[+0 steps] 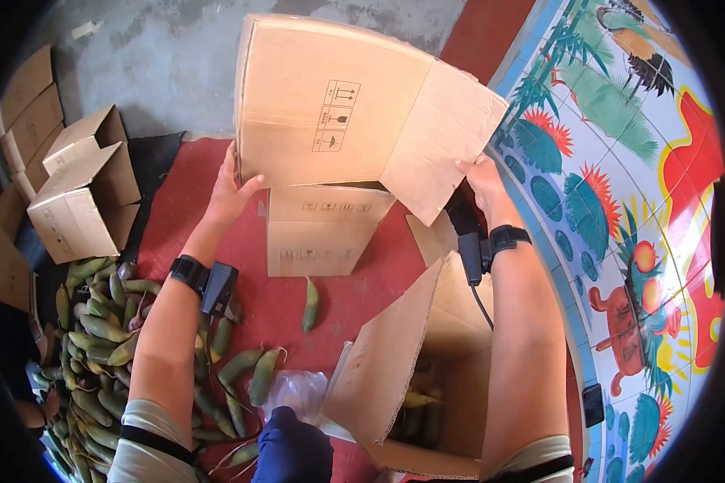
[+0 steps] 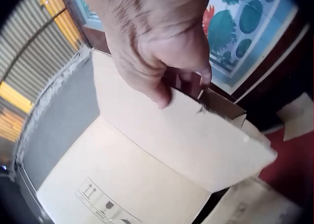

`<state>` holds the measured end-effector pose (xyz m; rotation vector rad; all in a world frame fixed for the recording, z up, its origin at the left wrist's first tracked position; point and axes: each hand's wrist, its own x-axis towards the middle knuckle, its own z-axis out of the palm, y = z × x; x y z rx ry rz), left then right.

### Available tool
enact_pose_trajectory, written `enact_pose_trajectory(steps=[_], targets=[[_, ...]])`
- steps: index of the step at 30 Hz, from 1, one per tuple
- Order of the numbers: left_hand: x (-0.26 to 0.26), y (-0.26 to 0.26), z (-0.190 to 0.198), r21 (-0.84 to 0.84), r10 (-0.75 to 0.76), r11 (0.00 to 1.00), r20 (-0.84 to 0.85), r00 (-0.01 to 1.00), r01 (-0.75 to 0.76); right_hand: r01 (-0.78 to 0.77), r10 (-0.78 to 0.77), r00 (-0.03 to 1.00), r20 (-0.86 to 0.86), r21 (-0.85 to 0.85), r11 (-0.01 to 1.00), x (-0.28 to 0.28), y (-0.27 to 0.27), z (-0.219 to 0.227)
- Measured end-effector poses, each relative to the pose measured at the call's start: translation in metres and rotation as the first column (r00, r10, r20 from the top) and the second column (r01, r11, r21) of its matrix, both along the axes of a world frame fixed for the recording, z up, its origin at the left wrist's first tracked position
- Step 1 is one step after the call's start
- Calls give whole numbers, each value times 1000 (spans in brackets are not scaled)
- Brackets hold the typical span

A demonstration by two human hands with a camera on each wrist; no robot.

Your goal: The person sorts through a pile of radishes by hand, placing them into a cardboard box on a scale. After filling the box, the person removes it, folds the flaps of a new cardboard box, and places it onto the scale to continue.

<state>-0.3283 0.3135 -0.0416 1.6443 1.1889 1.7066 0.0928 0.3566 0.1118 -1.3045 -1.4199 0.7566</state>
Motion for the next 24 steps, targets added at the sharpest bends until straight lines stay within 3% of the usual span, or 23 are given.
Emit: enact_pose_trajectory(steps=[2,3,4,5,6,7,8,10,14,16,18,21,22,24], targets=[[11,-10,7,-9,-27,1000,60,998,28,34,-26,997,77,-101,994,11,1,-11],[14,-15,12,-13,44,999,7,999,-44,38,-30,997,74,-103,994,16,1,-13],[16,-16,15,-10,116,993,-45,992,-116,108,-87,979,185,-105,989,18,-1,-13],[16,-15,12,-12,110,994,-49,993,-111,179,-142,946,293,-102,979,22,-3,-13],[13,-13,6,-27,142,989,-41,989,-143,185,-149,946,290,-104,977,24,-6,-14],[9,-9,-1,-41,176,983,-32,984,-177,377,-329,797,507,8,926,24,-8,-13],[5,-5,-9,-38,171,984,-32,985,-173,521,-481,568,668,160,838,25,-10,-12],[1,-3,-18,-115,293,947,-78,953,-300,522,-472,538,699,164,837,28,-14,-10],[5,-18,-21,-110,390,903,-194,900,-415,466,-419,616,667,120,876,42,-39,4],[7,-30,-24,-91,435,876,-276,857,-474,323,-301,629,717,112,940,54,-68,16],[10,-41,-34,-120,408,883,-282,868,-454,294,-283,611,739,119,948,67,-109,29],[21,-69,-49,-78,347,919,-301,888,-386,134,-154,651,743,87,987,98,-186,38],[26,-81,-53,-88,305,936,-282,910,-341,168,-173,650,740,82,982,109,-218,41],[39,-109,-58,-102,224,961,-269,937,-259,160,-164,577,800,86,983,128,-284,48]])
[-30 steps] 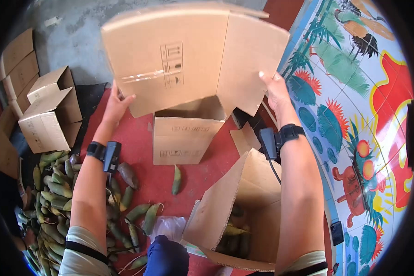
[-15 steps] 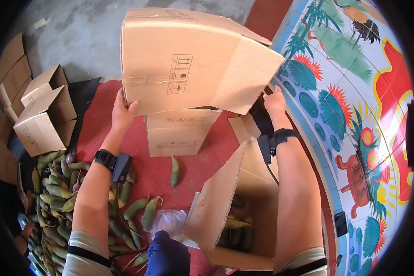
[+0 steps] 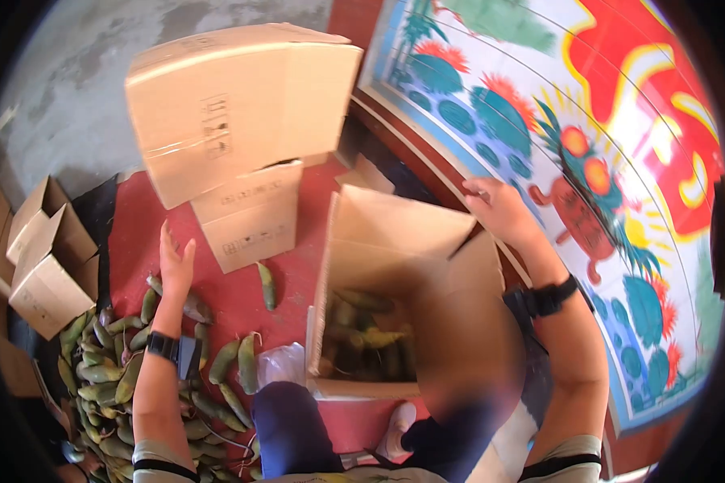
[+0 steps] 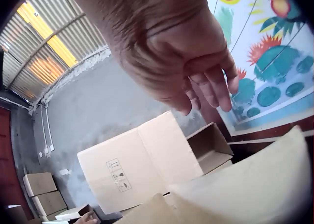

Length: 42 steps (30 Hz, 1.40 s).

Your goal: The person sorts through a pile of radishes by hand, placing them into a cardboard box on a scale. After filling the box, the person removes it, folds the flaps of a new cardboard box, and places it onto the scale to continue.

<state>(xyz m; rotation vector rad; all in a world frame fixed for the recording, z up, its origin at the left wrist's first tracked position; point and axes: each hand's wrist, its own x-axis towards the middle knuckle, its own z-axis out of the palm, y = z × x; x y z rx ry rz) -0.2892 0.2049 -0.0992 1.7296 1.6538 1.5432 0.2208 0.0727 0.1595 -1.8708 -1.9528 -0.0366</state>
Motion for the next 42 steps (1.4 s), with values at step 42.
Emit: enact_pose_trajectory(steps=[42], targets=[[178,-89,123,-782,-697,570,-299,652,250,81,-329,826,-458,-481,873,67,-118,-133]])
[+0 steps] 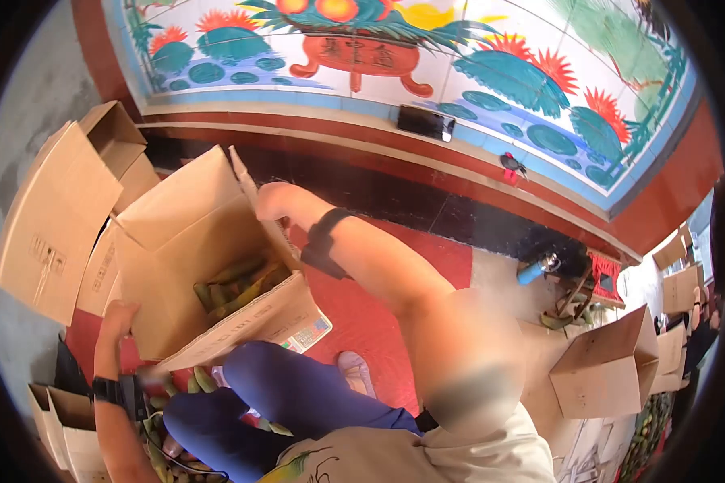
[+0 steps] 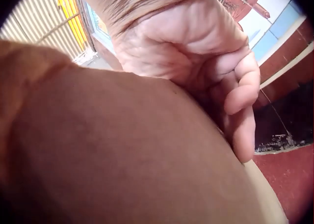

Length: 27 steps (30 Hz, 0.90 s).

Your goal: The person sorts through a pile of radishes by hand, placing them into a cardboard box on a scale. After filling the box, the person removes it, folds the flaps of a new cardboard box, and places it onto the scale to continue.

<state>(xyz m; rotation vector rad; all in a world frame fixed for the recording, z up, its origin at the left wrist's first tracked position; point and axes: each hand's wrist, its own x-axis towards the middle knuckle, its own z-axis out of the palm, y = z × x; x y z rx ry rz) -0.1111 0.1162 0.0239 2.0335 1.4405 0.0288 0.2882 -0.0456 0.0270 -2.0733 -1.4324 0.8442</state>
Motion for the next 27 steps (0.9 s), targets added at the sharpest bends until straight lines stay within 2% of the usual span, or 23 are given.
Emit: enact_pose_trajectory(steps=[1,2,4,5,6,7,8,9,10,11,14,15,16,17,18,20,22,23,24,25,27], targets=[[2,-4,-2,-14,48,999,81,996,-47,6,-5,999,-32,28,1000,4,-1,-3],[7,-7,-3,-33,98,995,162,982,-94,5,-3,998,67,-28,1000,1,-11,12],[22,-20,-2,-36,88,996,179,980,-83,19,-6,988,155,-83,996,7,-31,17],[24,-27,-1,-42,100,995,200,975,-93,52,-46,989,142,-38,998,14,-45,13],[22,-21,-5,-40,97,995,197,976,-90,82,-82,988,134,8,997,20,-54,10],[17,-6,-11,1,49,999,264,963,-51,88,-88,987,131,10,996,27,-58,1],[26,-14,-1,42,-3,999,324,946,-11,74,-83,963,255,46,996,36,-62,-9],[35,-26,11,43,5,999,350,937,-22,55,-79,925,372,76,996,44,-65,-20],[58,-56,43,41,20,998,374,927,-38,64,-79,922,378,51,997,47,-86,-9],[72,-65,57,40,-7,999,379,925,-9,53,-66,912,404,44,998,52,-112,6],[103,-71,77,74,-143,990,437,888,123,258,-264,950,168,57,964,75,-187,23],[115,-82,88,67,-150,989,427,891,135,298,-316,936,152,131,946,75,-215,27],[131,-103,105,43,-186,982,435,881,186,277,-309,919,246,156,948,91,-234,10],[146,-123,114,19,-220,971,447,867,237,343,-377,903,208,182,922,87,-266,13],[159,-140,115,11,-229,968,445,866,250,420,-452,881,140,212,883,85,-300,12],[183,-172,112,-17,-348,909,518,781,416,503,-530,845,74,228,834,73,-365,7],[204,-206,106,-25,-481,839,431,764,543,623,-642,765,41,203,755,58,-425,-5],[214,-219,92,-14,-533,798,451,716,602,684,-699,715,31,176,708,46,-451,-6],[225,-230,72,-1,-579,755,468,668,656,736,-750,653,108,146,662,31,-473,0],[236,-240,52,24,-635,727,405,658,686,786,-791,582,187,119,607,14,-495,5],[256,-274,29,73,-745,649,264,613,757,843,-843,481,240,139,520,-6,-543,-12]])
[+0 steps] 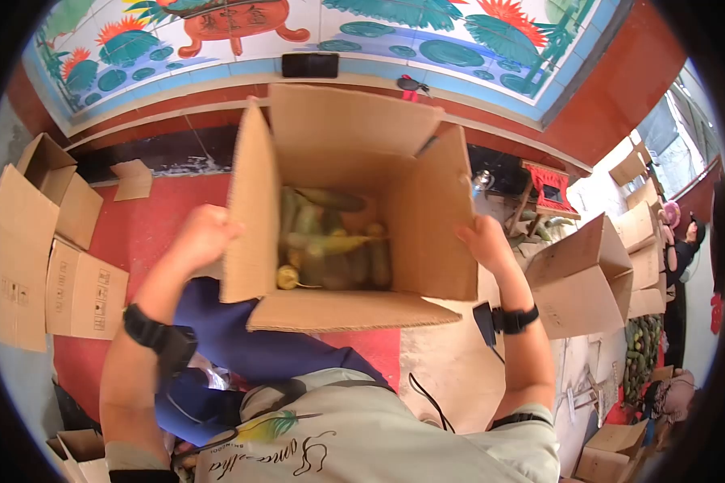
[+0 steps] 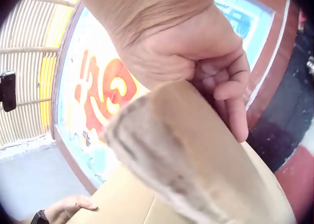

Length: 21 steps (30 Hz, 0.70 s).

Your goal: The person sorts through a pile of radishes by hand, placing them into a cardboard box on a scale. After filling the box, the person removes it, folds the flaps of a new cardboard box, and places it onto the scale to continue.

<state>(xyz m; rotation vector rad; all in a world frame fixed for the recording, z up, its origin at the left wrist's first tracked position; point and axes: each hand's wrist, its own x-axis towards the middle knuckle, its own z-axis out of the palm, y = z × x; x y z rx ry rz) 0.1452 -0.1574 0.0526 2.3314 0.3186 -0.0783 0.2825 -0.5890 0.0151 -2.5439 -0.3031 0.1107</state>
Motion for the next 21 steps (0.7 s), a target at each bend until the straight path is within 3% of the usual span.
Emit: enact_pose_trajectory(steps=[3,5,7,8,9,11,13,15,17,21], targets=[[23,-44,-57,204,-232,949,-72,970,242,142,-143,990,1,-131,981,-37,-60,-9],[26,-79,-82,183,-347,911,-145,927,370,270,-281,960,-19,-224,936,-63,-90,-6],[25,-109,-93,-91,-447,894,-253,858,439,292,-306,952,6,-322,901,-77,-128,-27],[26,-119,-68,-388,-445,860,-250,860,332,290,-304,952,29,-401,869,-78,-143,-36],[37,-109,-70,-417,-592,750,-79,802,513,297,-316,948,21,-404,865,-80,-159,-44],[42,-94,-31,-288,-563,783,49,825,552,323,-436,899,-53,-592,739,-72,-182,-47],[34,-69,-7,-151,-485,854,112,867,497,277,-444,890,-104,-649,709,-58,-178,-38],[18,-39,5,-187,-329,927,12,944,325,323,-382,923,45,-631,705,-40,-156,-22],[0,4,-14,-351,-172,920,36,984,174,345,-310,936,165,-601,721,-22,-141,-4],[-52,97,-42,-208,164,963,-46,985,-170,509,-360,856,372,-478,716,22,-177,1]])
